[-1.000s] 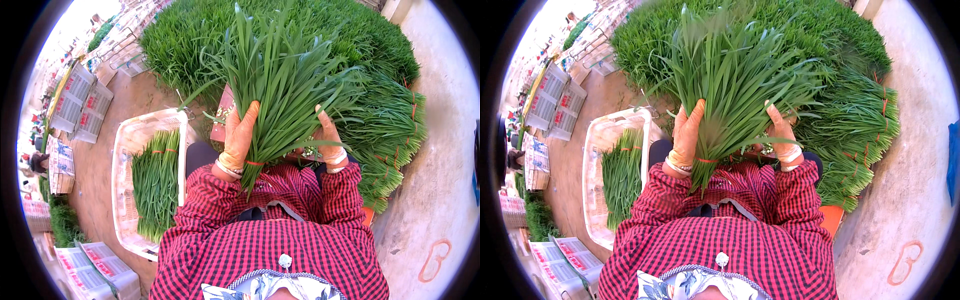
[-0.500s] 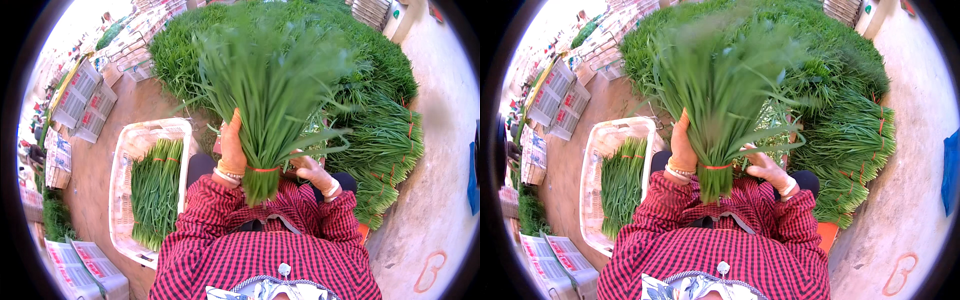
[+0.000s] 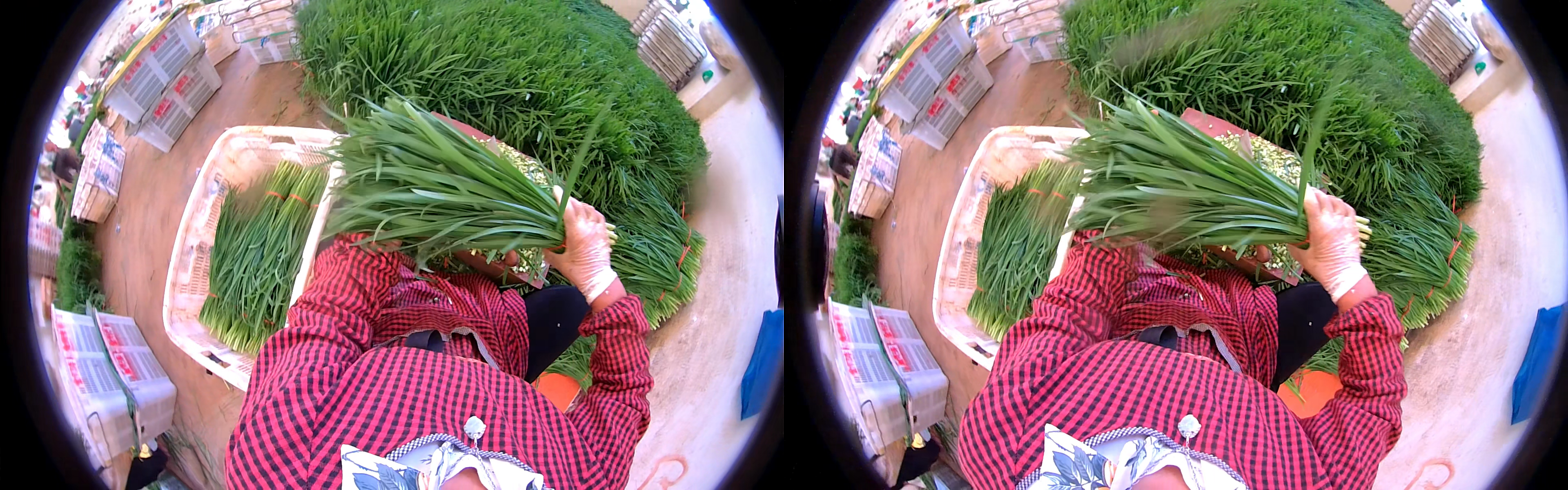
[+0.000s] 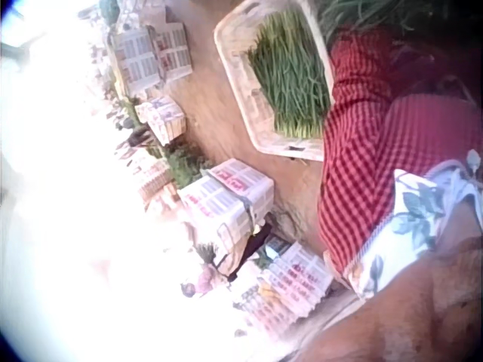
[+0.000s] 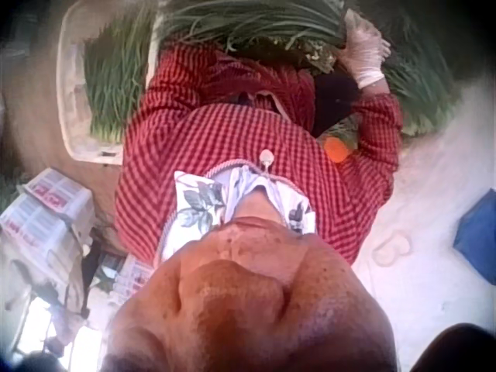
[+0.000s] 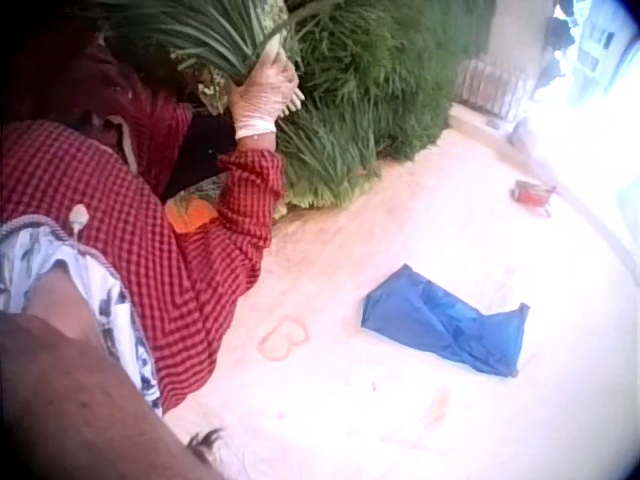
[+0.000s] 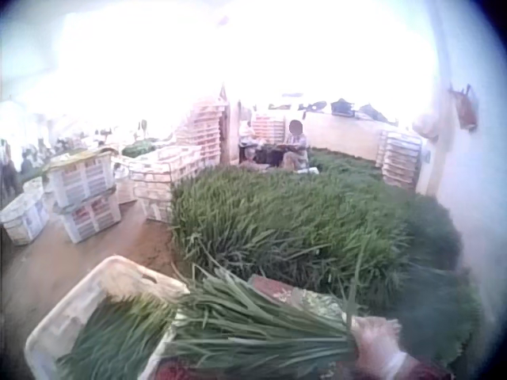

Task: The person trims and organizes bundles of chives using a knife while sitting on the floor.

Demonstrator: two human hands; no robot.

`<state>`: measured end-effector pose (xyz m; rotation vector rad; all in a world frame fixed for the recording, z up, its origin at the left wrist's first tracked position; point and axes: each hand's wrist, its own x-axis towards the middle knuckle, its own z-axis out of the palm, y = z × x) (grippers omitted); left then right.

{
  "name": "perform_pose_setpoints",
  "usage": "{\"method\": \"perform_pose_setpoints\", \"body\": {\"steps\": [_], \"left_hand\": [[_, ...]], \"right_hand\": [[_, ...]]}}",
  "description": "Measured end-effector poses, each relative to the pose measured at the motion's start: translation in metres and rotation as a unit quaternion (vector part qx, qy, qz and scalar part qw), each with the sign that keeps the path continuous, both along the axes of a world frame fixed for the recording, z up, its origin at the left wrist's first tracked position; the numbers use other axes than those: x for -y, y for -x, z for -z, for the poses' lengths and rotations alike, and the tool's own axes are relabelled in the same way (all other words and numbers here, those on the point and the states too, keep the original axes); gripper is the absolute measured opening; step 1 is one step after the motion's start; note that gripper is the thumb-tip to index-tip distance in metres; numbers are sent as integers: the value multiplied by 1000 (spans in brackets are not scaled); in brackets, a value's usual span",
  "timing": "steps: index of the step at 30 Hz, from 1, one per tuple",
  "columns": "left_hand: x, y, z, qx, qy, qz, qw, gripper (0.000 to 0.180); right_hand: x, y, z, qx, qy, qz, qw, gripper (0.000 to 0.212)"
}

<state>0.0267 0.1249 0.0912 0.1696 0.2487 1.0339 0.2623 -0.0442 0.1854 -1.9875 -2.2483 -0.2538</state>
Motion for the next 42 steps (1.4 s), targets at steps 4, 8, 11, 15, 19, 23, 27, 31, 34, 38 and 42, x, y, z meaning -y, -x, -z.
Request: {"method": "perform_pose_setpoints", "body": {"steps": [4,8,11,15,19,23,27,31,34,38,42], "left_hand": [[4,-12,2,10,3,18,1000,48],[-6,8,6,-36,9,15,999,44],[-34,40,13,-114,21,3,993,42],[-65,101,13,-313,16,-56,948,39],[-37,101,-32,-378,-179,-339,843,35],[12,38,-81,-551,-610,-208,530,68],[32,5,-89,-460,-575,42,675,57],[13,27,-93,-350,-383,-118,847,27],[32,53,-97,-421,-345,-278,791,14],[57,77,-62,-517,-438,-199,708,10],[90,65,-50,-587,-462,-64,661,13]], "right_hand": [[8,-13,-4,27,-11,9,1000,111],[13,-23,-1,31,-14,12,999,109],[23,-23,-9,42,-40,10,998,106],[16,-28,-22,69,-36,-5,997,101],[9,-31,-35,153,-62,-32,986,86],[-8,-19,-39,265,-90,-80,957,65],[-18,11,-60,234,-157,-134,950,49],[0,6,-61,183,-153,-128,963,73],[10,-2,-53,163,-131,-105,972,74],[18,-5,-51,142,-107,-73,981,79],[24,-12,-54,140,-92,-48,985,89]]}}
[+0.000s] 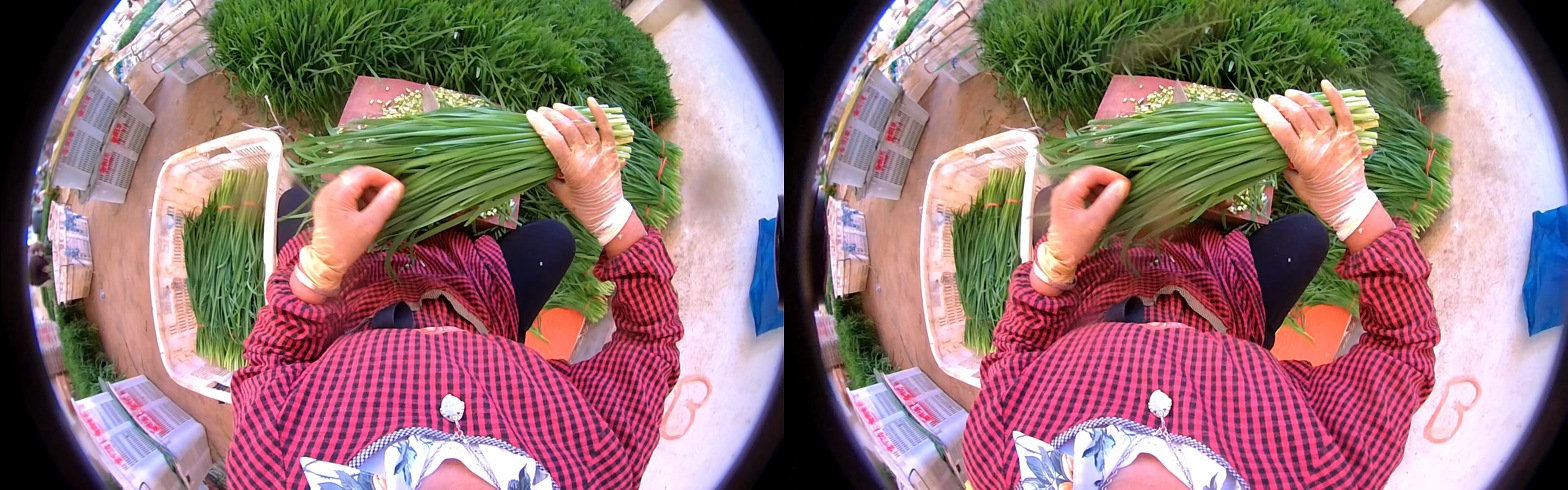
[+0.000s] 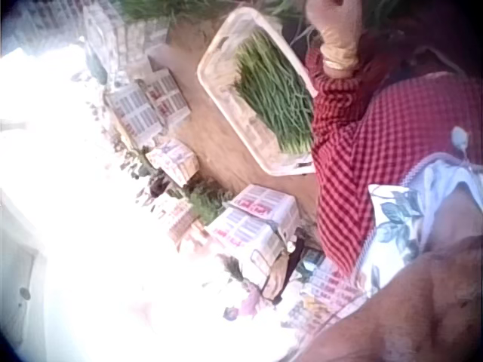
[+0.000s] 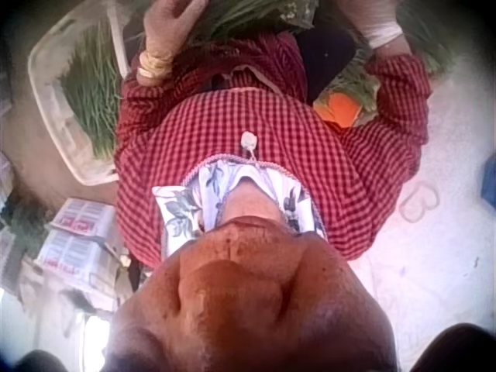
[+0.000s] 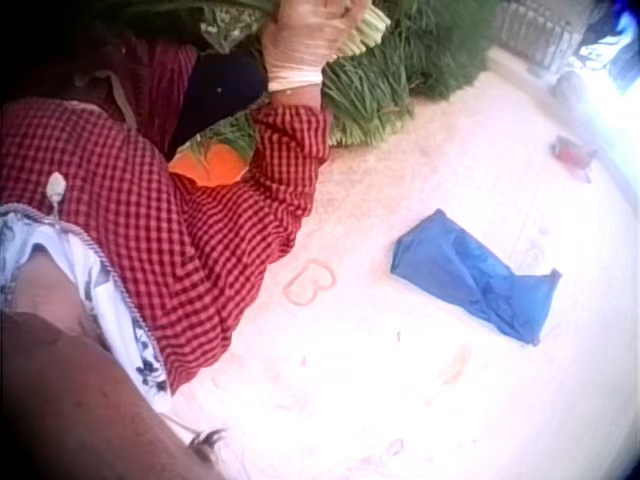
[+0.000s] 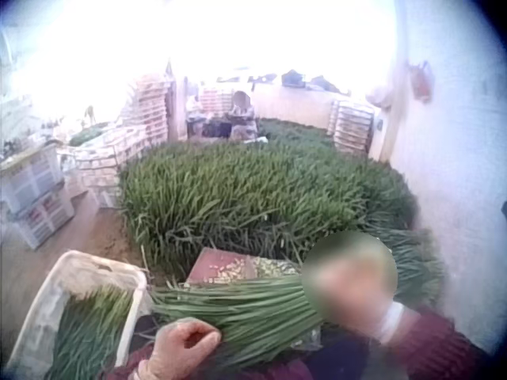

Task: The person trims and organizes bundles of chives using a knife while sitting on the floor.

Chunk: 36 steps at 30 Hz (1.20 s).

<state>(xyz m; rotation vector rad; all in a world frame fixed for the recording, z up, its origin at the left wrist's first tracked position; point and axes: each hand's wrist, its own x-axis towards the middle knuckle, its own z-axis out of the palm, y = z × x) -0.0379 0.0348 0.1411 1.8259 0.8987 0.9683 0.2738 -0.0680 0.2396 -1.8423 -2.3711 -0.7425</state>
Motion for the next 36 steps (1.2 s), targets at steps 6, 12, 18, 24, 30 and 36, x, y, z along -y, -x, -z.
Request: {"method": "perform_pose_setpoints", "body": {"steps": [6,12,18,24,30,36], "left_hand": [[22,-16,14,-33,-8,77,996,8],[13,-13,9,-12,-24,-8,1000,6],[-8,-38,-56,-75,-292,7,953,85],[-18,-96,-29,-92,-29,194,976,102],[-21,-80,5,75,222,144,961,86],[-13,-73,5,16,104,55,993,89]], "right_hand": [[8,-11,7,13,-6,13,1000,92],[17,-16,14,1,-6,26,1000,83],[-1,-12,20,72,-50,-43,995,63],[-18,17,7,81,-64,-85,991,59],[4,-2,-21,-174,-135,20,975,66],[-13,-12,-11,-290,-219,-30,931,28]]}}
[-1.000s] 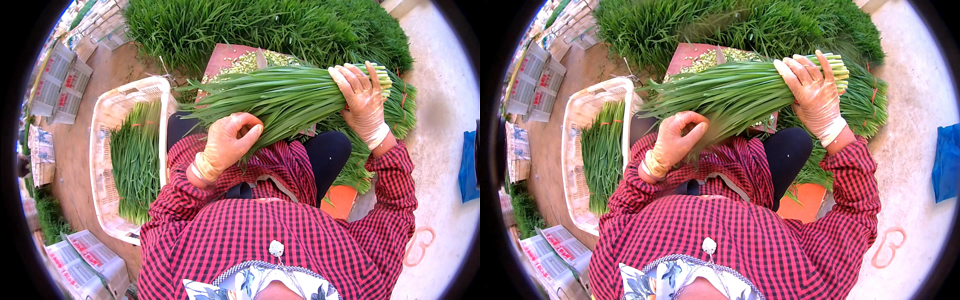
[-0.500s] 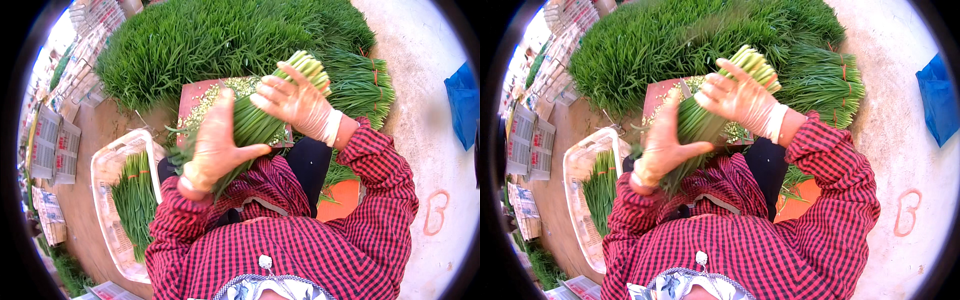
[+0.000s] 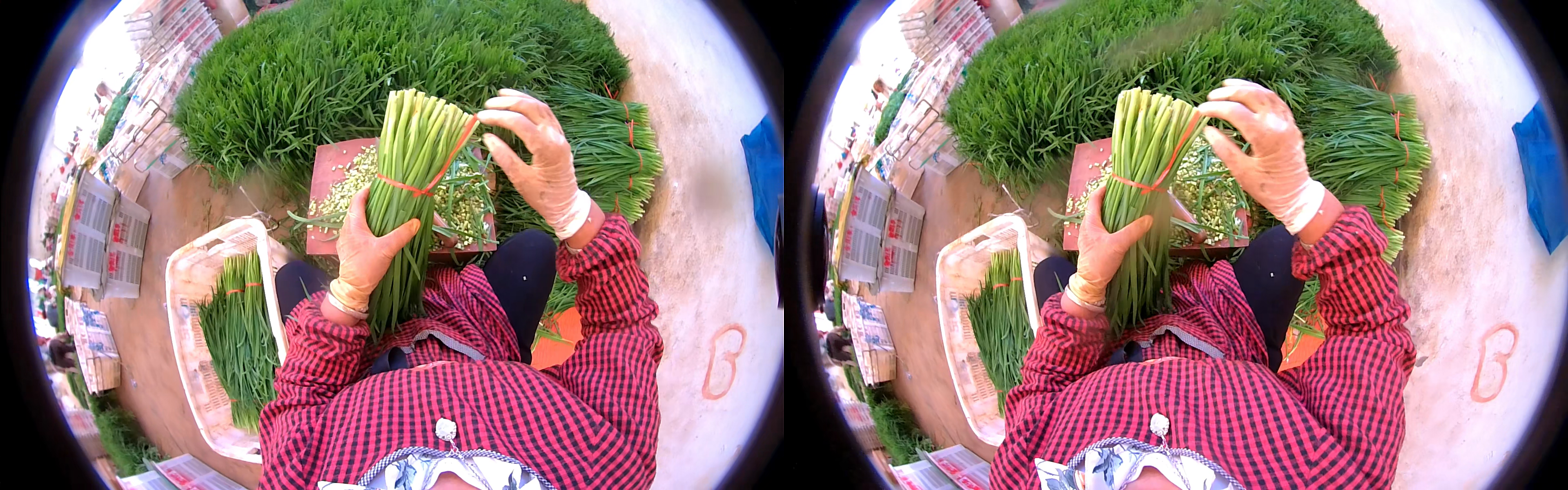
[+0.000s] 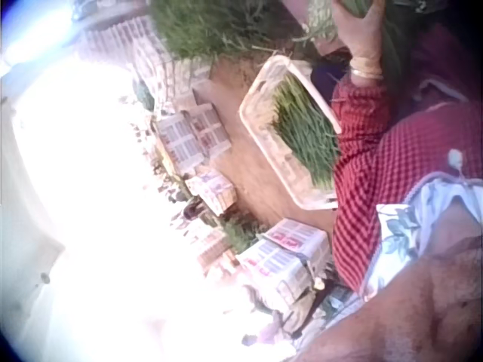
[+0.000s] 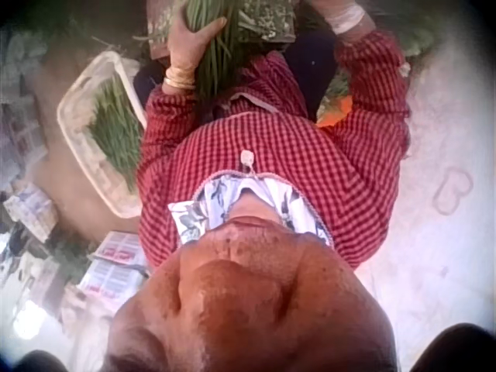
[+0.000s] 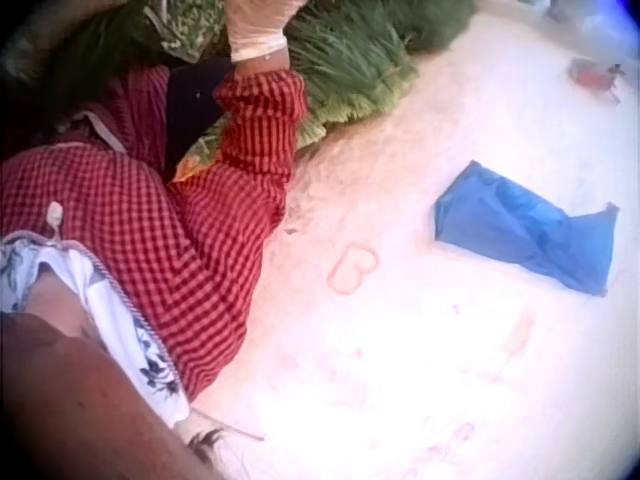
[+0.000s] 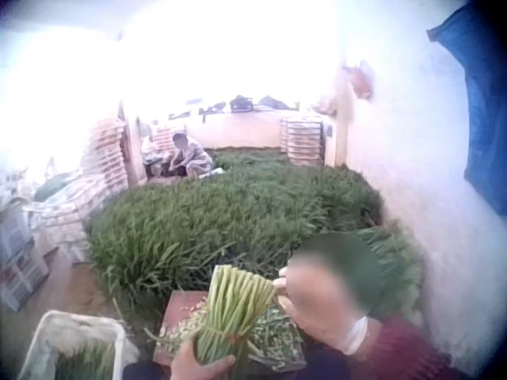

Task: The person trims and organizes bundles of chives using a knife while sitting on the floor.

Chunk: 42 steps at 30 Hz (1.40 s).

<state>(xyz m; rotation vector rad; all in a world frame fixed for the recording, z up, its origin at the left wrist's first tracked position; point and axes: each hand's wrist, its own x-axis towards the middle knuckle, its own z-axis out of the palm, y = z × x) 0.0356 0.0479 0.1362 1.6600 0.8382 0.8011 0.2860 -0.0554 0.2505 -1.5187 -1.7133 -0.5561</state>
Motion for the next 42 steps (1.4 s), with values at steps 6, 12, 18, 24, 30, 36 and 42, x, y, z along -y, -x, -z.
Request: {"method": "perform_pose_setpoints", "body": {"steps": [6,12,18,24,30,36,42], "left_hand": [[18,-4,-16,-87,-146,-32,985,89],[23,-2,-10,-70,-140,-7,988,85],[27,-4,-12,-94,-180,-12,979,85],[30,-3,-11,-97,-195,-15,976,84],[32,-4,-14,-100,-223,-15,970,81],[37,-7,-11,-95,-243,-6,965,78],[35,-7,-12,-91,-227,3,970,78]], "right_hand": [[-30,15,-15,59,-27,-39,997,24],[-29,-6,-22,57,90,-54,993,18],[-21,-18,-28,120,129,-82,981,17],[-20,-16,-26,124,159,-113,973,20],[-18,-30,-19,-24,237,-164,957,16],[-9,-36,-13,-139,268,-203,931,10],[-3,-38,-6,-147,206,-122,960,13]]}}
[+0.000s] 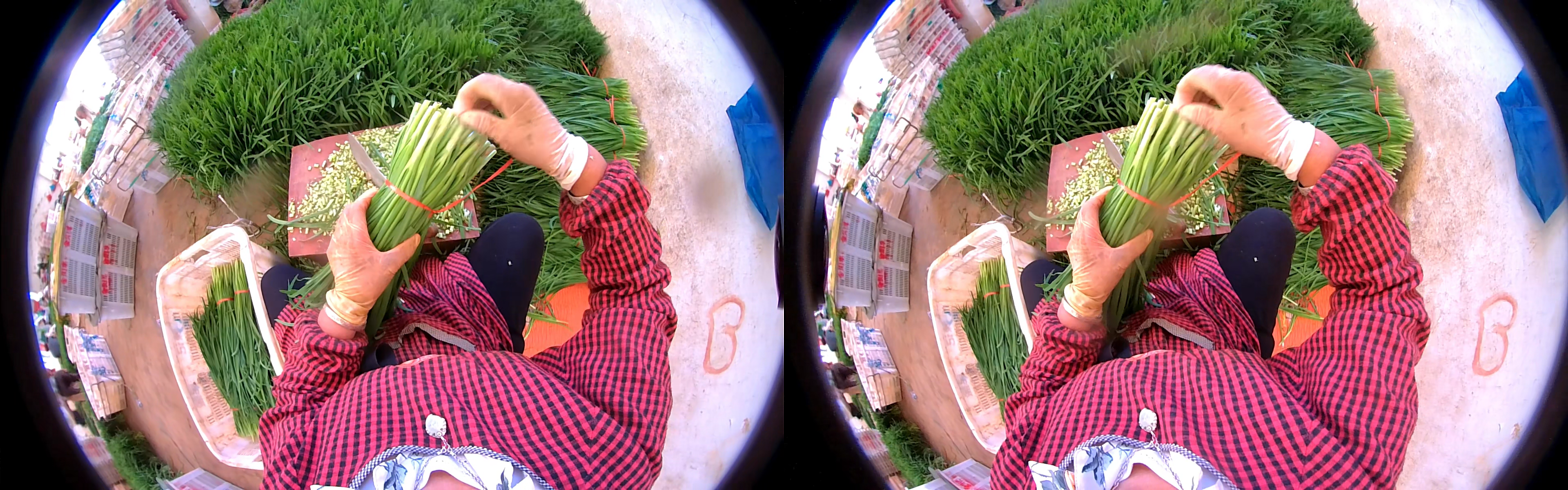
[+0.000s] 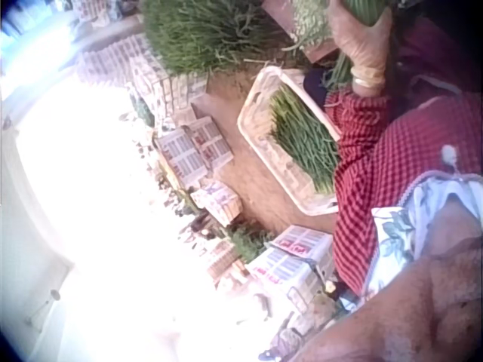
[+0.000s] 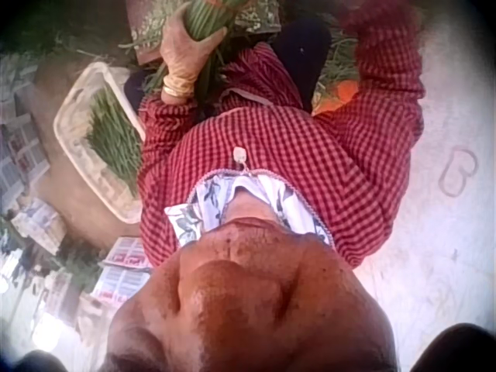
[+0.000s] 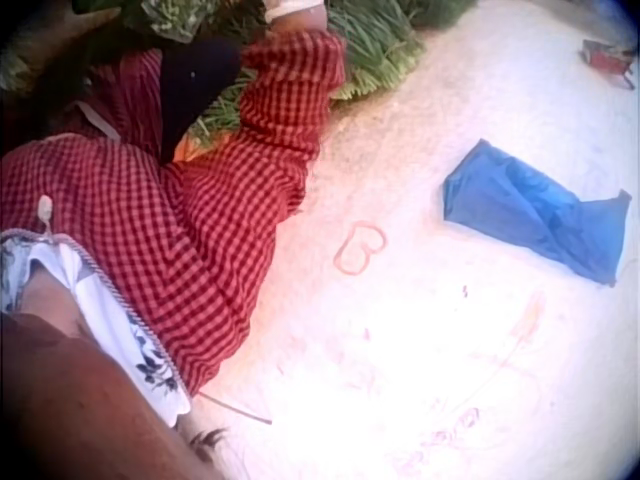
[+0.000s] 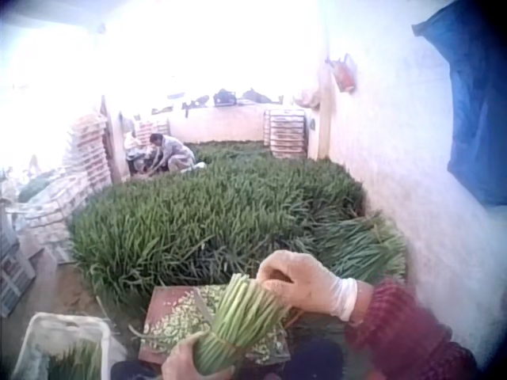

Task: The person trims and organizes bundles of chives using a knife while sitting on the floor.

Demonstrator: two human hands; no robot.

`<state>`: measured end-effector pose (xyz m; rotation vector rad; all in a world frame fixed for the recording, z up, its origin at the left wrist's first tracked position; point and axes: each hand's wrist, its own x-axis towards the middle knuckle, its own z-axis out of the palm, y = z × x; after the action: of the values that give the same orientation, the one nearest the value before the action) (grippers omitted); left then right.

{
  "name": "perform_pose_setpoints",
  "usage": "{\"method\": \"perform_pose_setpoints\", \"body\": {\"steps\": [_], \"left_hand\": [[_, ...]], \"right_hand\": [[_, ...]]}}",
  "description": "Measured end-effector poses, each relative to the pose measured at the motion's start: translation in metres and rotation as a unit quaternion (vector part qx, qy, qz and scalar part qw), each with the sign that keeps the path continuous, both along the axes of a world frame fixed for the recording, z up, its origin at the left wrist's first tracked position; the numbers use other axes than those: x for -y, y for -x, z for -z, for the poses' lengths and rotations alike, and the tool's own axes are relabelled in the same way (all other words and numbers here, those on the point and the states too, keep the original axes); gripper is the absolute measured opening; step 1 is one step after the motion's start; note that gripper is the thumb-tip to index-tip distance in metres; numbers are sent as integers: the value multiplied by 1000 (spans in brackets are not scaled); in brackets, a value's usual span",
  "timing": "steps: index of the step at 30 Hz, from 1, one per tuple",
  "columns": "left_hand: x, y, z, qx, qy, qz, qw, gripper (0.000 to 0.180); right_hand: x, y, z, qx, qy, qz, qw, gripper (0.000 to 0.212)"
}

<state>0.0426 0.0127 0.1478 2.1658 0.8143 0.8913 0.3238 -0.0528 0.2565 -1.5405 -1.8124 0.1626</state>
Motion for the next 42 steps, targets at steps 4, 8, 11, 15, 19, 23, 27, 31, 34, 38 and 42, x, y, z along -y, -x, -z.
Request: {"method": "perform_pose_setpoints", "body": {"steps": [4,8,11,15,19,23,27,31,34,38,42], "left_hand": [[-11,6,6,64,129,1,990,78],[-30,15,-13,241,386,66,888,63],[-38,26,-27,399,511,145,747,44],[-69,39,22,502,601,184,594,47],[-76,57,42,558,586,209,549,48],[-79,61,30,550,560,152,601,46],[-86,67,23,540,528,138,640,48],[-94,68,19,470,453,83,753,52],[-77,57,18,388,403,65,826,54],[-44,46,9,464,456,61,757,60],[-43,41,12,490,463,39,738,51]], "right_hand": [[6,-30,2,-24,-47,199,979,11],[6,-50,54,-54,-25,152,987,64],[2,13,66,-375,157,11,914,77],[2,104,97,-333,226,-142,904,106],[-5,164,105,-225,179,-113,951,108],[-12,188,104,-273,122,-79,951,96],[-18,191,82,-179,13,-36,983,86],[-33,177,84,-117,-59,3,991,84],[-35,177,91,-20,-45,18,999,89],[-26,187,103,119,-37,16,992,94],[-25,196,103,155,-5,22,988,95]]}}
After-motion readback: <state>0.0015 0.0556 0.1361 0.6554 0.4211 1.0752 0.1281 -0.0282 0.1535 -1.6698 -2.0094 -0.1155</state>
